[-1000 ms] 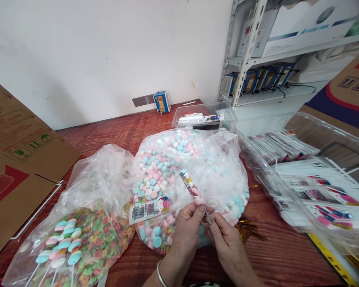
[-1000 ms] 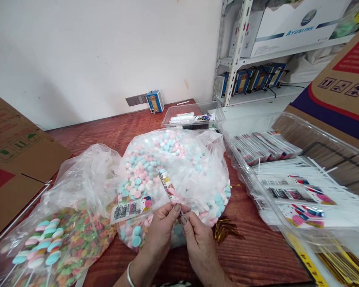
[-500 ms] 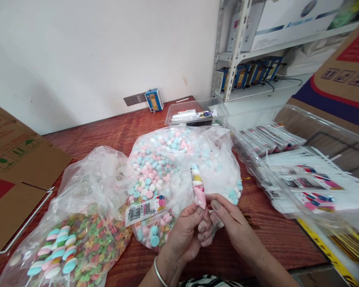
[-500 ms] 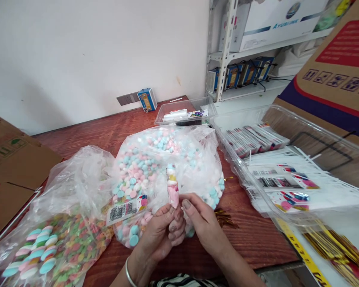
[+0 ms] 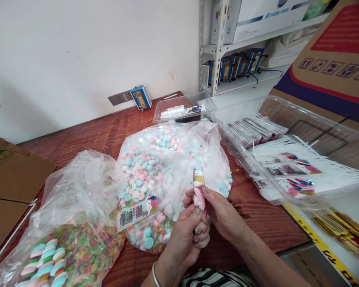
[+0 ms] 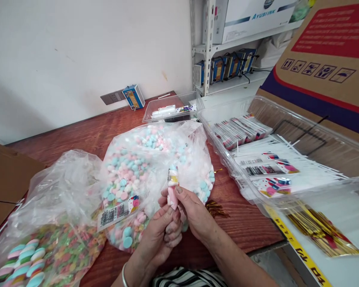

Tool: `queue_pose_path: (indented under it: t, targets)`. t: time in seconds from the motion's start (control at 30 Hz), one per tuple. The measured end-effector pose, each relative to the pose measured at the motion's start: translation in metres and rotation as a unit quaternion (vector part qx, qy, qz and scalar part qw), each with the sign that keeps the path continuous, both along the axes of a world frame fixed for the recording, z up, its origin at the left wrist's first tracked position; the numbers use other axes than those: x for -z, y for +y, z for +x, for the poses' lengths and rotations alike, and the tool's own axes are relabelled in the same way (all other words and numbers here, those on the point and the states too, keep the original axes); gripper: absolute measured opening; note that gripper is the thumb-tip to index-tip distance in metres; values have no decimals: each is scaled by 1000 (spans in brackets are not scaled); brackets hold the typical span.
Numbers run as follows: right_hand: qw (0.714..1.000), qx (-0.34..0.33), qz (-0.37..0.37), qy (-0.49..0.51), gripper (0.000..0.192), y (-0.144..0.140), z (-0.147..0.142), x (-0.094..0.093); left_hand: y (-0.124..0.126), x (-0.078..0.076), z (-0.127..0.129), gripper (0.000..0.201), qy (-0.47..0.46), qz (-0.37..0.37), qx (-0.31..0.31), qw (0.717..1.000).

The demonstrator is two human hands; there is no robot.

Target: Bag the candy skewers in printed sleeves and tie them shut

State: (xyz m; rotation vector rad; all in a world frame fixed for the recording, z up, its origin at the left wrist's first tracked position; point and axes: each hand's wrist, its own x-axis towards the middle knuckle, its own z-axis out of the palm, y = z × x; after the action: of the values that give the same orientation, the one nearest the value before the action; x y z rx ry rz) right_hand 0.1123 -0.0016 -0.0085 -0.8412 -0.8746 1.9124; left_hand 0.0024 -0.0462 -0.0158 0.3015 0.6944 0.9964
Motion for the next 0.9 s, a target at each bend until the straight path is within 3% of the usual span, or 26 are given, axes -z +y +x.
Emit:
queue_pose_path:
  t: [0.17,0.3,0.47,0.6,0.7,0.77,0.83,0.9]
  targets:
    - [986,-10,93,-140,36,-7,0,7,2,7,5,36,58,3,-72,996]
    - [991,-25,76,-109,37,-9,-1,6,3,4,3,35,39,-10,-49,998]
    - [999,-31,-2,-33,35,-7,1,3,2,-4,0,45,-1,-13,7,1000]
    - [999,-37,-28,4,36,-6,-4,3,0,-1,3,38,-6,-1,11,1000]
    - [998,-52,-6,-16,46,-3,-2,2,-1,2,3,32,12,6,-5,1000]
    - [995,-30,61,-79,51,0,10,1,0,1,-1,28,37,14,-21,999]
    - [967,40,156,-196,46,2,34,2,1,-1,-7,25,67,25,-41,997]
    - [893,134,234,-361,35,0,64,6,3,-2,-13,24,98,35,-62,993]
